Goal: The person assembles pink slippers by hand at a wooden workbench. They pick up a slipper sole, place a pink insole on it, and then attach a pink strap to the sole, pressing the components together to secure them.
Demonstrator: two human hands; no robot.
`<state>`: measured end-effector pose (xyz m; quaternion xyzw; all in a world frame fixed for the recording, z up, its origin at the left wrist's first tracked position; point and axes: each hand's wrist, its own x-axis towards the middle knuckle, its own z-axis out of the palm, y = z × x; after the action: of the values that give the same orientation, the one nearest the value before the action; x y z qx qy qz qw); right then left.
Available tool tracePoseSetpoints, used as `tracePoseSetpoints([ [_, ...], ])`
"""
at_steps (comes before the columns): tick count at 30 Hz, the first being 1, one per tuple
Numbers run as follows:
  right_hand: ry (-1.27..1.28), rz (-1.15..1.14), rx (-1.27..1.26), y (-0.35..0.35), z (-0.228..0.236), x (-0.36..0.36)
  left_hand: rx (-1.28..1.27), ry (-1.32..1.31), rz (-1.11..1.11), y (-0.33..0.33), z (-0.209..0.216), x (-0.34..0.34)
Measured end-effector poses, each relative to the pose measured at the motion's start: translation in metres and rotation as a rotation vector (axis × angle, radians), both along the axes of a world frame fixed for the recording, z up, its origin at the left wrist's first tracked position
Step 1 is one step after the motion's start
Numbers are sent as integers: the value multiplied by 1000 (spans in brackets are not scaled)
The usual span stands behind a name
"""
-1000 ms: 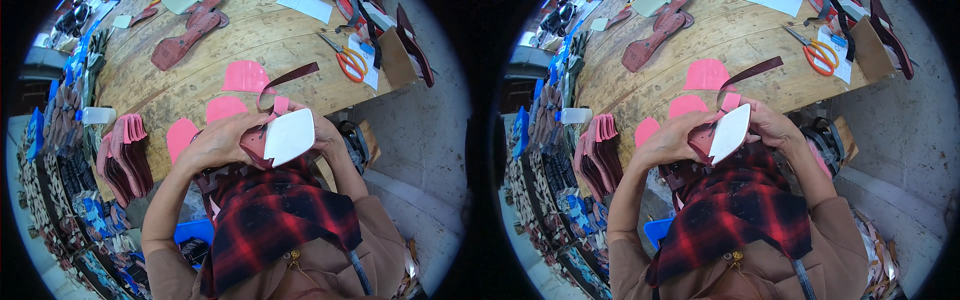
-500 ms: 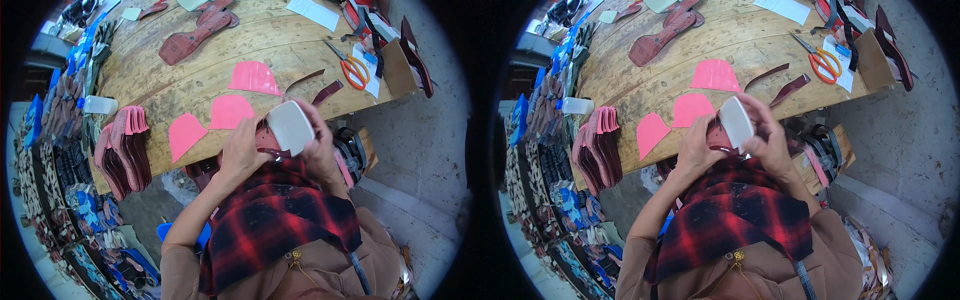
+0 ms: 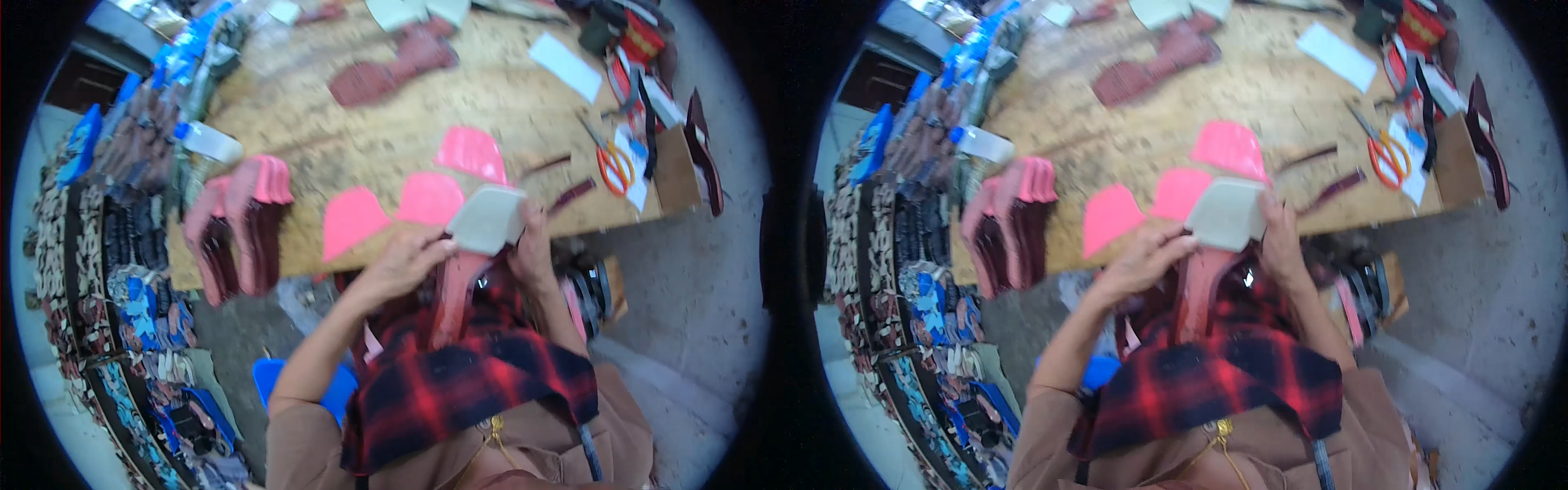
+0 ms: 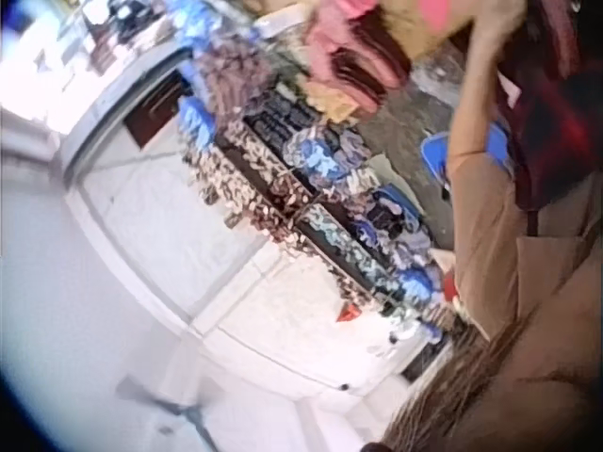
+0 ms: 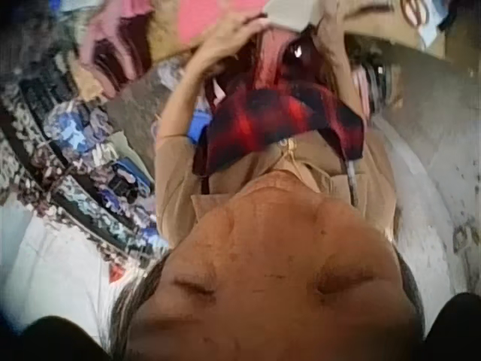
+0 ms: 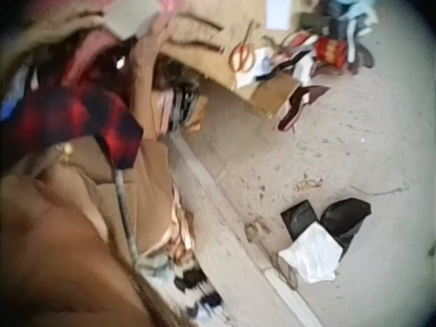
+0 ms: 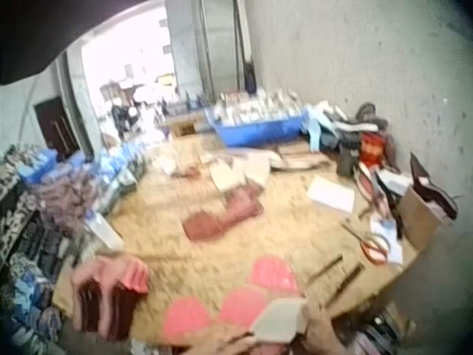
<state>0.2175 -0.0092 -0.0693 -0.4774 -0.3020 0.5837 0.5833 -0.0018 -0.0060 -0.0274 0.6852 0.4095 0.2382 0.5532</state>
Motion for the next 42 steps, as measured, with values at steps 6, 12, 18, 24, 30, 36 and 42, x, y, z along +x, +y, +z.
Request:
tracePoseSetpoints([
  [6,-155,230,63,30,36,-37,178,-167,570,35,-8,5],
  [12,-219,153,132,33,14,-85,680,66,815,55,-11,11],
  [18,-569,345,276,-10,20,-87,509,-223,965,70,-9,-25],
  [24,-947,288,628,2,17,-55,29,-774,977,66,-25,-7],
  [30,-1202,283,979,16,33,-37,-98,-568,701,46,-18,12],
  [36,-427,221,226,48,55,-61,-360,-886,526,18,15,28],
  [42,-362,390,139,-6,31,-69,-142,-704,638,25,11,13],
])
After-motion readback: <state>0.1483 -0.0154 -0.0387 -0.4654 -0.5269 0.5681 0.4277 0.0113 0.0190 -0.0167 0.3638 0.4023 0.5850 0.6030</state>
